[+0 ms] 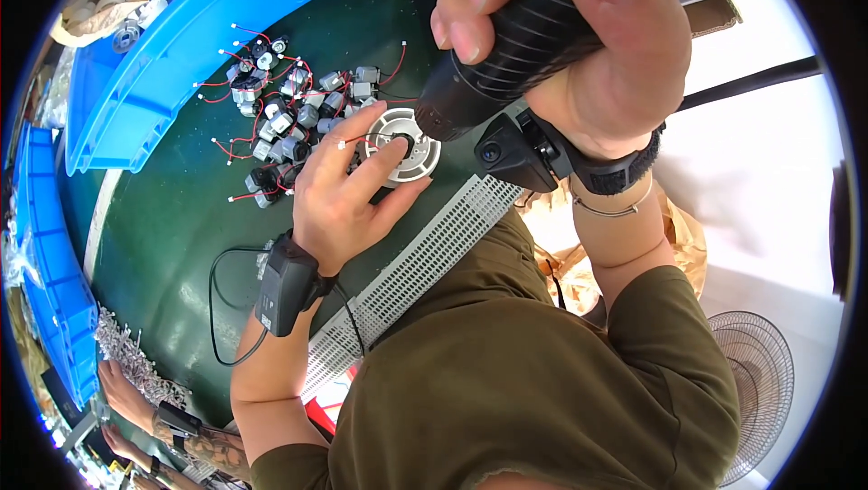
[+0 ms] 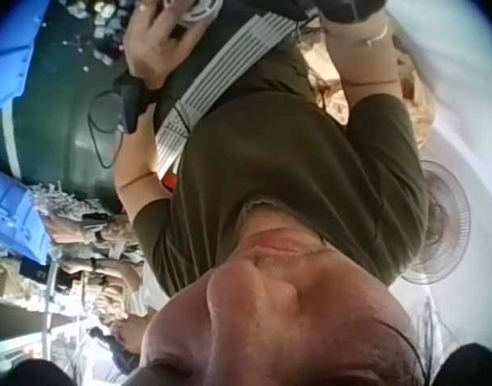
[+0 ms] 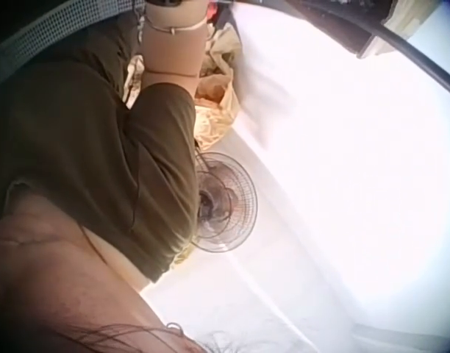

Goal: The person picks up a motor and a plastic housing, fits the motor into the housing, and drives screws into the assembly with a power screwdriver. They then set the completed unit aside and repeat the process with another motor and housing.

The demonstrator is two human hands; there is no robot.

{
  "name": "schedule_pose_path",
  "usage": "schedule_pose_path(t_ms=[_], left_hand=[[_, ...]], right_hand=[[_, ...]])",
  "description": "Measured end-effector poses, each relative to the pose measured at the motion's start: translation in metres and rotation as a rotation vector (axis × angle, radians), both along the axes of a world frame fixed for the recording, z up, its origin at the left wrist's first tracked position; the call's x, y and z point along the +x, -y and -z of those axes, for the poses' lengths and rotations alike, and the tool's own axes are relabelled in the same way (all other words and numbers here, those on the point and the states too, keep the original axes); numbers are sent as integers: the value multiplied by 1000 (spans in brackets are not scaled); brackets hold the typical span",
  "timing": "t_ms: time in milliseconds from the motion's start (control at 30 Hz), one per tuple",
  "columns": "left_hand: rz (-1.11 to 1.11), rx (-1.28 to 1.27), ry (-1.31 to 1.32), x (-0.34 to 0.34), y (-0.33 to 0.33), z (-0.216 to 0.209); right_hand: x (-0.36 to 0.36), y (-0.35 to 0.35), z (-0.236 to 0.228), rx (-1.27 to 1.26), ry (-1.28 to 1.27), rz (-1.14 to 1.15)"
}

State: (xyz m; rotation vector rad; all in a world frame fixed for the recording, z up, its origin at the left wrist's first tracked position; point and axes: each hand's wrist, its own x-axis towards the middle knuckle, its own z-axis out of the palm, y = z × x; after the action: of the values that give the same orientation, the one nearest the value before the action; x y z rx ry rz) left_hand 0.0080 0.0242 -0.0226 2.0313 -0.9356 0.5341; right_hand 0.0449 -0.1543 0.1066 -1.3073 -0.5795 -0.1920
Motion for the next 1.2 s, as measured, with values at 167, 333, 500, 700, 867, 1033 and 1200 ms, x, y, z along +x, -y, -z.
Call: schedule_pose_path(t_ms=[167,333,500,700,867,1033,1200], left_hand=[[-3,1,2,-7,0,0],[-10,-2,-10,-15,3,3],[3,-16,-30,0,5,9],[-30,103,88,3,1,-19],[-20,-8,67,-6,3,22],[30,-49,55,-19,10,22],[31,-85,73,-15,8,23]], right_hand=[[-6,0,3,-5,387,-94],[-37,-6,-18,-129,-334,207],[-24,-5,-10,-1,-388,133],[-17,13,-2,-18,-111,-135],[-21,3,37,132,-128,-112],[-38,8,38,42,-88,-85],[-33,-1,29,4,-86,-105]])
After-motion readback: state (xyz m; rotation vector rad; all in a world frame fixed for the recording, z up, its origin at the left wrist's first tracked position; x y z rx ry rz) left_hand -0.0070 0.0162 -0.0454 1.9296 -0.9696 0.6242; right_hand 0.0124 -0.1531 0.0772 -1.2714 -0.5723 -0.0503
